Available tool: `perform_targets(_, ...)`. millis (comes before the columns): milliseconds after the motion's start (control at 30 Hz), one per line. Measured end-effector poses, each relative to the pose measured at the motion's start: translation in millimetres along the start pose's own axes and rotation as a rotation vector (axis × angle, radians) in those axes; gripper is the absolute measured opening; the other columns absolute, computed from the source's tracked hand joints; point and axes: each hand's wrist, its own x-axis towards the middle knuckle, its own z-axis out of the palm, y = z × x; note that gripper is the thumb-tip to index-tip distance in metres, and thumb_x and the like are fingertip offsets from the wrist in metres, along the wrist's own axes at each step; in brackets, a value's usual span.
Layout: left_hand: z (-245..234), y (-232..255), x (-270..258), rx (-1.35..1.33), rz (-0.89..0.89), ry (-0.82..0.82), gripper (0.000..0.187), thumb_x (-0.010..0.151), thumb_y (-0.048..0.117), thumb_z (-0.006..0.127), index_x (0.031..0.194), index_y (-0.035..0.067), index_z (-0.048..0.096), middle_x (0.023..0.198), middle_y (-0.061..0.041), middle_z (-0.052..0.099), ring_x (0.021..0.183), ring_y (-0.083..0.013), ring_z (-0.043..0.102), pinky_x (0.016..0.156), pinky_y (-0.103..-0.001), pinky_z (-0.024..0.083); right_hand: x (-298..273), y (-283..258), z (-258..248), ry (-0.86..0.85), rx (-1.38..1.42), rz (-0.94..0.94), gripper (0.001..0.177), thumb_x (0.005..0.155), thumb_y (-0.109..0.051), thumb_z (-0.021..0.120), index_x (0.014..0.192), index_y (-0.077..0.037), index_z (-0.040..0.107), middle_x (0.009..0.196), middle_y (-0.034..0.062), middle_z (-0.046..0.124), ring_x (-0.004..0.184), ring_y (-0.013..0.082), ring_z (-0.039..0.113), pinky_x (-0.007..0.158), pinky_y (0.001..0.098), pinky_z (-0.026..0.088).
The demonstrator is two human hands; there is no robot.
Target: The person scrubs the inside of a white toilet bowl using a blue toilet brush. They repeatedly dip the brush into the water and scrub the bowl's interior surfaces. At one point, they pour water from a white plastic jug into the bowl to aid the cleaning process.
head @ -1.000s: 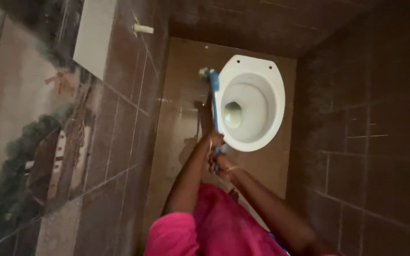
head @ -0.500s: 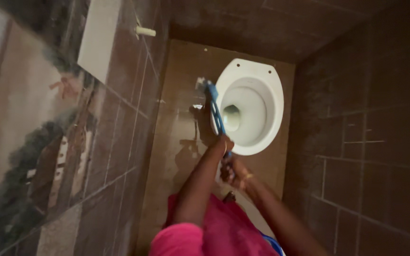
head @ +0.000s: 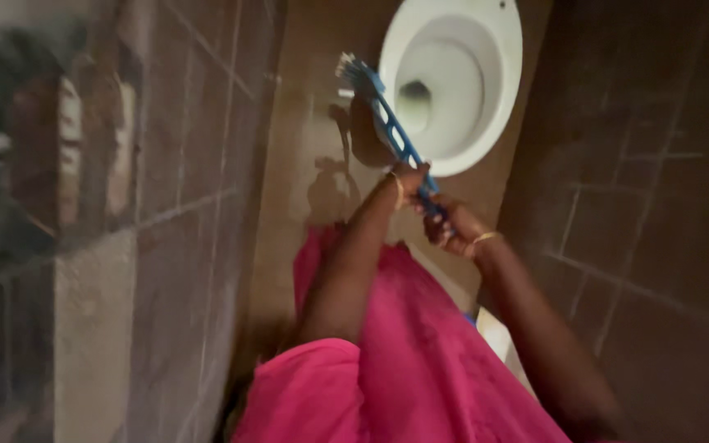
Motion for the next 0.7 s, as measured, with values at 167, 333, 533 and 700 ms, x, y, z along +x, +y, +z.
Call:
perform_targets(167, -37, -40, -5, -0.375, 0.018, -0.198, 0.037, 0.095, 0.022, 0.073, 0.122, 0.003, 0.054, 0.099, -0.014, 0.067, 0.079, -0.0239, 0.067, 0.065, -0.038, 0.056, -21, 4, 0, 0.074, -0.127, -0.051, 0.034, 0.107, -0.035, 0.045, 0.104, -0.004, 0.058, 0.061, -0.0066, 0.036, 0.046, 0.0047, 0.030, 0.040, 0.0208, 0.027)
perform_targets(333, -89, -87, -65, 0.226, 0.356, 0.265, 0.047, 0.092, 0.017, 0.072, 0.134, 0.004, 0.056, 0.124, -0.009, 0.067, 0.109, -0.0180, 0.066, 0.090, -0.032, 0.055, -14, -15, -26, 0.121, -0.184, -0.067, 0.034, 0.108, -0.036, 0.045, 0.103, -0.005, 0.057, 0.060, -0.0057, 0.037, 0.046, 0.0050, 0.031, 0.039, 0.0200, 0.025)
perform_targets(533, -161, -204, -263, 0.296, 0.273, 0.568, 0.049, 0.093, 0.010, 0.070, 0.138, 0.004, 0.054, 0.133, -0.013, 0.061, 0.125, -0.0233, 0.059, 0.108, -0.034, 0.049, 9, 1, -60, 0.087, -0.222, -0.098, 0.017, 0.104, -0.025, 0.054, 0.096, -0.011, 0.053, 0.059, -0.0063, 0.038, 0.044, 0.0064, 0.031, 0.040, 0.0233, 0.028)
perform_targets(700, -145, -270, -355, 0.484, -0.190, 0.828, 0.045, 0.092, 0.013, 0.069, 0.135, 0.006, 0.057, 0.124, -0.014, 0.065, 0.114, -0.0245, 0.063, 0.100, -0.036, 0.052, 45, 38, -69, 0.159, -0.199, -0.136, 0.017, 0.102, -0.021, 0.055, 0.088, -0.015, 0.049, 0.057, -0.0055, 0.038, 0.043, 0.0081, 0.033, 0.037, 0.0247, 0.025)
